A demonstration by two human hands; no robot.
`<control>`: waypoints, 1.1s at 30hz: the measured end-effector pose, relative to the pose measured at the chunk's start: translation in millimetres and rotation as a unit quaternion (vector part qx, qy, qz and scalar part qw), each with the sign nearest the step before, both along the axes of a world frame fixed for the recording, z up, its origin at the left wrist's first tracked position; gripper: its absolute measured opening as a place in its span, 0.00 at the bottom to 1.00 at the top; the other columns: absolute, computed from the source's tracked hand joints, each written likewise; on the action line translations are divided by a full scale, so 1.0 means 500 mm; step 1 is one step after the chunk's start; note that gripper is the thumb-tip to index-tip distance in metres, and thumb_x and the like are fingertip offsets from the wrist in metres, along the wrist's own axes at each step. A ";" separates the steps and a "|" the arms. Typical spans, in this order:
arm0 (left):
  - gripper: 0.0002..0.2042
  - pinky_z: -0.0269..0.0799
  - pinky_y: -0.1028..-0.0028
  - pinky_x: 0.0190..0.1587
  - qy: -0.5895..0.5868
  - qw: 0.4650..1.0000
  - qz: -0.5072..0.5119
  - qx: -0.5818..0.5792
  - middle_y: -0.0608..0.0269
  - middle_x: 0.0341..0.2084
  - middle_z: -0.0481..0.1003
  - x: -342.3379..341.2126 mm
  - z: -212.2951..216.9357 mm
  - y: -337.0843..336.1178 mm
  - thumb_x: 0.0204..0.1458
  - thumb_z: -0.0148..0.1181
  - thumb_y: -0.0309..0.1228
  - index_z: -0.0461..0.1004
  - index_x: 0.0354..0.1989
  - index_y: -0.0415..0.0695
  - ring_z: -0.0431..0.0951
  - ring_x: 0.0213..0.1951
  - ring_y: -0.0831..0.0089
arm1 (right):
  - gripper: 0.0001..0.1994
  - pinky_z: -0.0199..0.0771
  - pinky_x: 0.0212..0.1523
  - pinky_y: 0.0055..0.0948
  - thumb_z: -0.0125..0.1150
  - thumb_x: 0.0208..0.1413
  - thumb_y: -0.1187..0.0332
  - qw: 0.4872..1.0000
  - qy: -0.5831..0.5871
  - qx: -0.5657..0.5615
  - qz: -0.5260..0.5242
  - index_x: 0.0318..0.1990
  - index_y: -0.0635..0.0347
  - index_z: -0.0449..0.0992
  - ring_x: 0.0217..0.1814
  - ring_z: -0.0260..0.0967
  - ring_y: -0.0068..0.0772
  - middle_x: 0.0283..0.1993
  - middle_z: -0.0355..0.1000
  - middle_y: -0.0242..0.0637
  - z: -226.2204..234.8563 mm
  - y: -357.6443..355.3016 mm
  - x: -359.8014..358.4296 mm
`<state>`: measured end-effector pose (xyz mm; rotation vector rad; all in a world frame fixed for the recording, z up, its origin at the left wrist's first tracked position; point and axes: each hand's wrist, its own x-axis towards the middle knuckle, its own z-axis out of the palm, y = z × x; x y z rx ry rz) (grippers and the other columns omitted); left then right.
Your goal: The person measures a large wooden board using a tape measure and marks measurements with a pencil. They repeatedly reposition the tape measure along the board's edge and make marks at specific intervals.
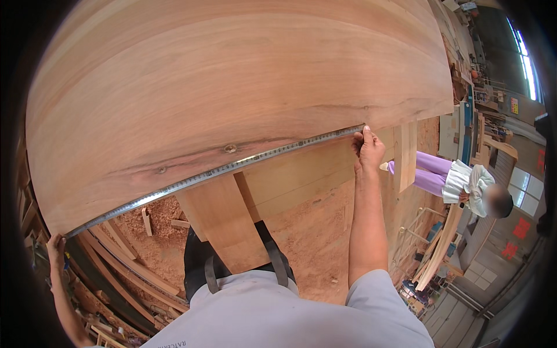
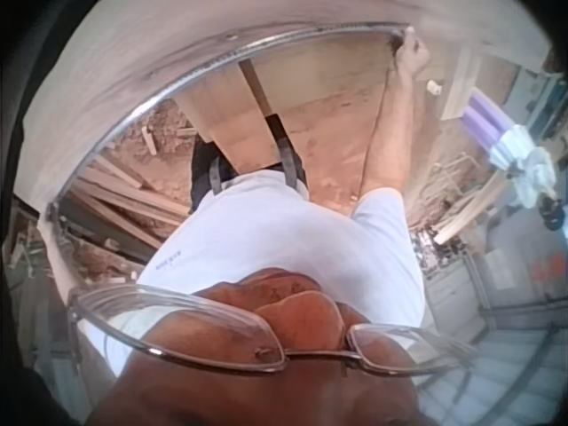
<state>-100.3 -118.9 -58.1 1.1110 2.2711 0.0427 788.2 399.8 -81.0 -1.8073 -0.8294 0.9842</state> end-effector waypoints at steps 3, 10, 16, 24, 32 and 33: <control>0.03 0.65 0.71 0.35 -0.019 0.999 -0.024 0.041 0.54 0.25 0.66 0.059 0.002 0.045 0.53 0.57 0.16 0.69 0.31 0.35 0.69 0.29 0.63 | 0.11 0.67 0.20 0.20 0.67 0.60 0.61 0.999 -0.039 0.002 -0.009 0.34 0.58 0.78 0.19 0.69 0.19 0.24 0.76 0.31 0.013 0.000 -0.004; 0.03 0.64 0.74 0.37 -0.022 0.999 -0.041 0.011 0.58 0.25 0.66 0.106 0.015 0.114 0.53 0.57 0.17 0.69 0.30 0.35 0.68 0.31 0.67 | 0.11 0.66 0.20 0.19 0.68 0.59 0.63 0.998 -0.036 0.004 0.042 0.32 0.62 0.77 0.19 0.68 0.18 0.23 0.76 0.32 0.016 -0.002 -0.012; 0.04 0.65 0.73 0.36 -0.039 0.998 -0.018 0.043 0.58 0.27 0.65 0.127 0.010 0.125 0.54 0.56 0.16 0.68 0.30 0.35 0.68 0.31 0.67 | 0.10 0.65 0.21 0.18 0.70 0.57 0.64 0.998 -0.034 -0.006 0.059 0.31 0.61 0.77 0.19 0.66 0.16 0.22 0.75 0.29 0.020 -0.008 -0.024; 0.05 0.63 0.74 0.33 0.006 0.998 -0.054 -0.013 0.60 0.23 0.67 0.120 0.026 0.144 0.53 0.55 0.17 0.68 0.28 0.37 0.69 0.28 0.71 | 0.11 0.62 0.20 0.16 0.68 0.57 0.66 0.997 -0.062 0.017 0.039 0.31 0.65 0.75 0.19 0.64 0.14 0.20 0.72 0.30 0.014 -0.017 -0.047; 0.06 0.63 0.75 0.29 -0.032 0.999 0.019 -0.024 0.66 0.19 0.65 0.128 0.031 0.153 0.53 0.53 0.17 0.68 0.25 0.38 0.67 0.25 0.77 | 0.13 0.67 0.26 0.22 0.64 0.60 0.66 0.981 -0.186 0.047 0.012 0.30 0.67 0.73 0.24 0.63 0.18 0.23 0.69 0.31 0.005 -0.027 -0.075; 0.06 0.63 0.75 0.29 -0.017 0.999 0.015 -0.045 0.67 0.19 0.64 0.135 0.036 0.158 0.53 0.54 0.18 0.68 0.25 0.38 0.67 0.25 0.77 | 0.13 0.67 0.26 0.23 0.65 0.60 0.65 0.983 -0.174 0.050 0.013 0.30 0.67 0.73 0.24 0.63 0.18 0.23 0.70 0.31 0.001 -0.026 -0.075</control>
